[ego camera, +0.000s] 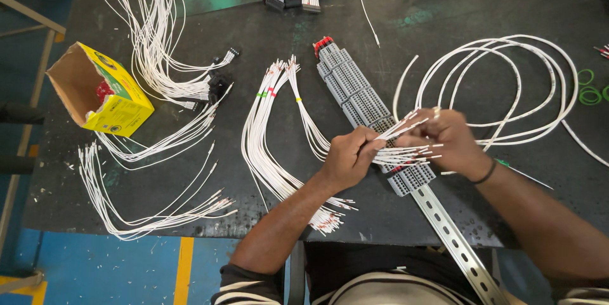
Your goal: The person inserts white insulated wires one at a time into the openings of a gray terminal block connector mounted on a metal DIN rail, pressing each wire into place. They gather the loose wires, bundle them with a green rubber band, and continue inserting more wires into the connector.
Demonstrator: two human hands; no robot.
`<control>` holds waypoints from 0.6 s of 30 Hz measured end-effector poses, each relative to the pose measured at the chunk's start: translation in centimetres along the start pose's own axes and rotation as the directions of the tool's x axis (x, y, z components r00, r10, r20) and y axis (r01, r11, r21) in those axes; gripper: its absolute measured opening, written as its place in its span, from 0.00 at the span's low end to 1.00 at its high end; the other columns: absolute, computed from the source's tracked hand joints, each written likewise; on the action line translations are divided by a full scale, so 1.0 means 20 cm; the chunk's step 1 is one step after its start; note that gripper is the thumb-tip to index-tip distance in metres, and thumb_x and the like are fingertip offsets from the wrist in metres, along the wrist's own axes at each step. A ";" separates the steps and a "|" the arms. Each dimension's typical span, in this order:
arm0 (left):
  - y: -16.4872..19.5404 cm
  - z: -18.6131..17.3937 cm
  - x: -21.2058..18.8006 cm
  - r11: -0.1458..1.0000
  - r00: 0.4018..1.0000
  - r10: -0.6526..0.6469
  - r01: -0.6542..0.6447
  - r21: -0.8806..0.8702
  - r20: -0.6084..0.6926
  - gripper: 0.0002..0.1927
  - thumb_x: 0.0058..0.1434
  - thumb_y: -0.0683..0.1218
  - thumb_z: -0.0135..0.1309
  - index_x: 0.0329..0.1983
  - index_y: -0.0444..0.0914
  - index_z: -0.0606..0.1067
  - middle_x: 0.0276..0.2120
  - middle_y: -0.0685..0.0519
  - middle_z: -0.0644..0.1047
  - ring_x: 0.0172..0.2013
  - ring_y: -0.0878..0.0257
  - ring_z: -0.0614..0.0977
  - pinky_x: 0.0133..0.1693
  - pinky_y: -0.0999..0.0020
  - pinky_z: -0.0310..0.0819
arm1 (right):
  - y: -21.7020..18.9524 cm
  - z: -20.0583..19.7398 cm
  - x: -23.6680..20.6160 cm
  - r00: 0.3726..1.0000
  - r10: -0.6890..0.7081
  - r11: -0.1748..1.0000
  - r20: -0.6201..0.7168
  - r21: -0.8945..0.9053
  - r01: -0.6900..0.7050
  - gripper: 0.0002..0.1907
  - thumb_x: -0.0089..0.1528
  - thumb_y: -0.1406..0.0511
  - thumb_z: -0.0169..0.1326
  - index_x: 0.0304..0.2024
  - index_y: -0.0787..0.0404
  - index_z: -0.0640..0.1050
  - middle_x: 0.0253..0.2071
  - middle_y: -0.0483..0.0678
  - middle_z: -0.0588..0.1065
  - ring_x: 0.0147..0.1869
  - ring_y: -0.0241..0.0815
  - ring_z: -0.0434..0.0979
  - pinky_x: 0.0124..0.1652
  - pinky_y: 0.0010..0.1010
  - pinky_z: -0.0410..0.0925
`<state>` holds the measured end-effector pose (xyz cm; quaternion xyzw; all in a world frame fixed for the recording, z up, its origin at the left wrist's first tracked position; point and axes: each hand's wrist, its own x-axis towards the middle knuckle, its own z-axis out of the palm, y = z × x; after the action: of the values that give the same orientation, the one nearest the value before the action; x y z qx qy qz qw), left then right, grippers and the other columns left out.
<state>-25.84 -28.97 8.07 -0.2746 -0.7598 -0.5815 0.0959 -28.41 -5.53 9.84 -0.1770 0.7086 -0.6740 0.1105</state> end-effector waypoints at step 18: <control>0.00 -0.01 -0.01 1.000 1.000 -0.028 0.028 -0.009 -0.012 0.07 0.72 0.43 0.54 0.45 0.34 0.75 0.21 0.54 0.73 0.22 0.70 0.74 0.27 0.71 0.68 | 0.02 -0.07 -0.04 0.894 -0.243 0.968 -0.376 -0.041 0.246 0.04 0.68 0.72 0.59 0.45 0.67 0.82 0.29 0.44 0.72 0.32 0.29 0.67 0.34 0.20 0.60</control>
<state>-25.80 -29.25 8.10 -0.2611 -0.7604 -0.5877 0.0911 -28.27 -3.90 9.41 -0.1308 0.6862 -0.7066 -0.1129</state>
